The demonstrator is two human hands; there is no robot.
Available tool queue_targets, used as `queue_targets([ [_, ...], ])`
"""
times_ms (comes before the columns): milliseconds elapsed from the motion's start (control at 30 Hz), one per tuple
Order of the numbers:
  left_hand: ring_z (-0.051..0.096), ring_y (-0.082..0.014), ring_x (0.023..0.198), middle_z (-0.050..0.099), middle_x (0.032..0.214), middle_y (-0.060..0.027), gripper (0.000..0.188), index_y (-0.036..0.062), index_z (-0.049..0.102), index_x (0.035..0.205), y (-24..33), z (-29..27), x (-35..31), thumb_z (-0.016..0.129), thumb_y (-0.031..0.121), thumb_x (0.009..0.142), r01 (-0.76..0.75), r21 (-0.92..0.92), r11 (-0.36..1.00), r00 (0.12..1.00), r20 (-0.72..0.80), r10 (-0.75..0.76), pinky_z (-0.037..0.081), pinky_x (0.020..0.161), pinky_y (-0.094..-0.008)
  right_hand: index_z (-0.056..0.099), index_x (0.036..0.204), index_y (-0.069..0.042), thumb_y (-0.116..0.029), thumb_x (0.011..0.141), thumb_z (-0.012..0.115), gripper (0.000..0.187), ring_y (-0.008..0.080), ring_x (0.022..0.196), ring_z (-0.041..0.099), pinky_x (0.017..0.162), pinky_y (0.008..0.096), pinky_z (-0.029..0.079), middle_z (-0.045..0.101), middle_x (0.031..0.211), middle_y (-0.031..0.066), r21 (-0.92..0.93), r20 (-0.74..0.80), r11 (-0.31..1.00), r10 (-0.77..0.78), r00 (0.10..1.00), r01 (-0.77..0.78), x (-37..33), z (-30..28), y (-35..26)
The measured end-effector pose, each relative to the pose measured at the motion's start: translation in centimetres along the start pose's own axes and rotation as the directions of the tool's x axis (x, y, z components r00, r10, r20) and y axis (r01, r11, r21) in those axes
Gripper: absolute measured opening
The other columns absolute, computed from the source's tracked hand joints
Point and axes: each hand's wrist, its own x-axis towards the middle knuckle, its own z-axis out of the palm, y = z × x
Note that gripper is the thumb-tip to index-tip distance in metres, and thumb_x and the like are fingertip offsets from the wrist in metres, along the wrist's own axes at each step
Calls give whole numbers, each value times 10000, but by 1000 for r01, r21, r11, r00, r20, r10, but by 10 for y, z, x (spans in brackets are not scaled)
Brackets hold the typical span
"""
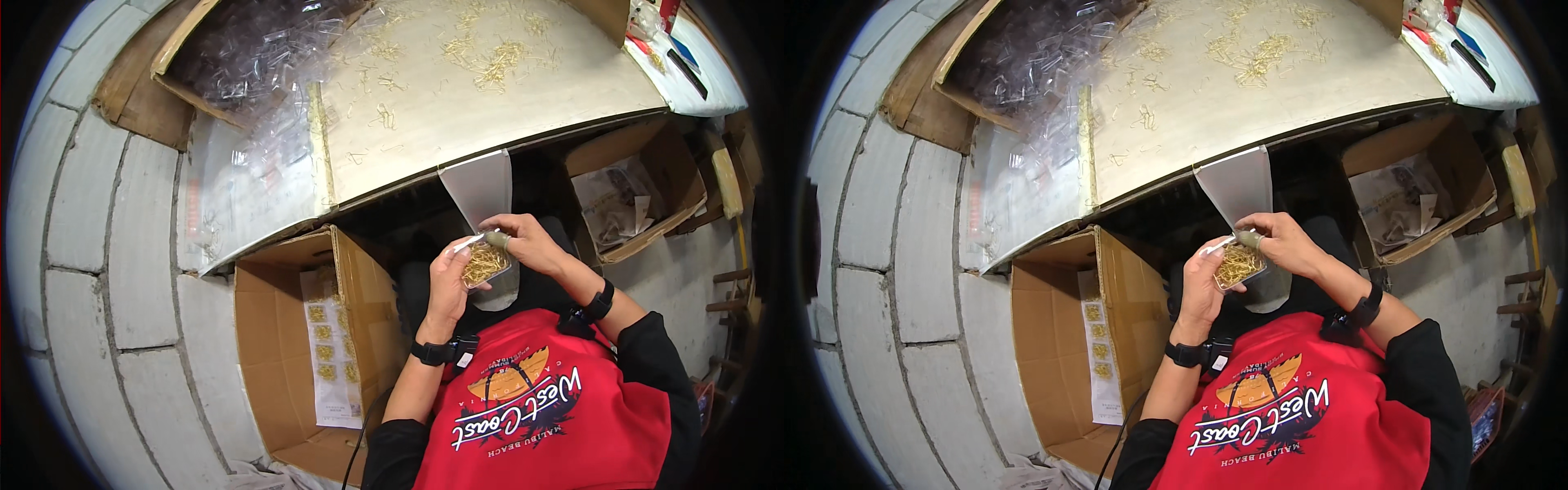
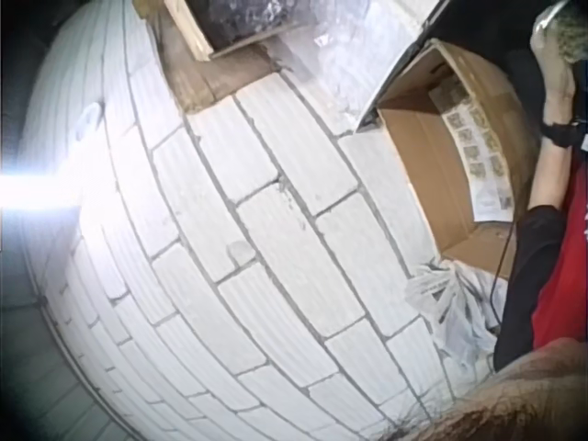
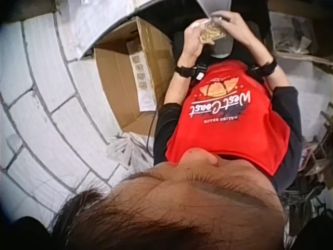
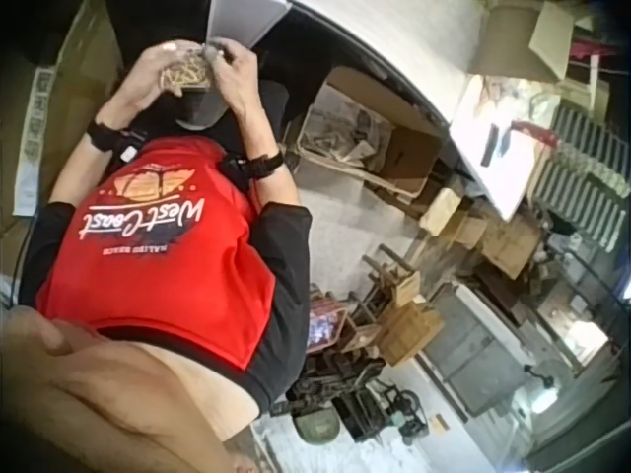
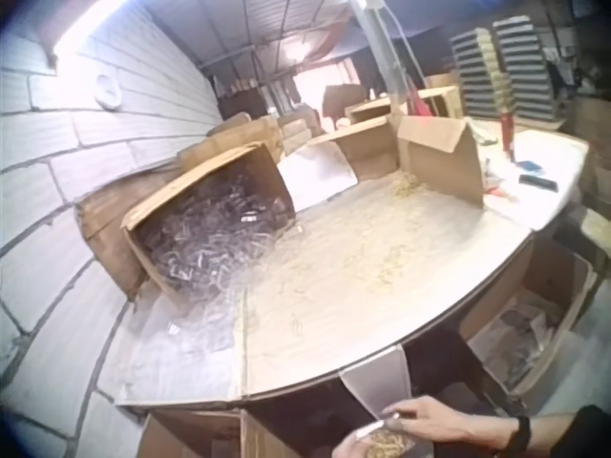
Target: The person scoops small yellow items from a table into small clear plastic bags using a paper funnel. They then place the filled bags into a cardboard box lined with a white sheet.
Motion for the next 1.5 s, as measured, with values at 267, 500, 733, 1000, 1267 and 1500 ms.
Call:
queue_targets([
  [267,680,-178,724,654,928,-119,271,-44,559,1125,2,1,-3,541,144,932,109,124,986,991,-94,-98,577,461,-280,661,919,24,-44,820,630,124,102,742,614,670,253,492,670,809,58,-135,-12,986,-98,995,95,0,5,3],
  [500,676,-159,723,656,916,-102,389,-28,544,1149,-6,-9,0,474,313,975,93,71,993,991,-99,-85,568,467,-265,641,951,-11,15,711,636,242,305,883,627,775,355,514,658,941,125,-520,228,615,-569,790,593,-4,12,-15],
  [733,649,-208,937,606,1113,-135,417,-37,460,1255,8,-1,-8,380,283,999,-42,-151,988,998,36,48,592,674,-335,565,1142,-27,-82,755,640,399,320,1121,547,957,425,438,580,1185,154,-622,274,450,-642,716,641,-14,15,-28],
  [1000,632,-167,961,617,1093,-106,302,-14,501,1227,-3,-16,-4,466,143,971,-176,-24,984,978,-117,172,548,801,-288,448,1301,31,-186,819,630,559,292,1281,430,1076,430,325,467,1353,164,-712,508,270,-440,741,648,-24,23,-29],
  [1267,636,-178,957,618,1081,-111,435,1,486,1245,11,-5,-12,372,343,1002,-89,-60,994,996,-10,89,588,738,-344,549,1177,-16,12,769,622,415,332,1070,582,893,386,501,577,1192,155,-458,199,594,-657,727,662,-16,13,-30],
  [1500,630,-198,974,593,1143,-118,424,-7,456,1271,10,2,-15,592,150,902,-122,-12,992,992,-15,122,594,717,-340,599,1073,-1,102,710,572,378,322,995,618,845,369,515,625,1095,136,-378,210,620,-666,716,687,-18,10,-21],
])
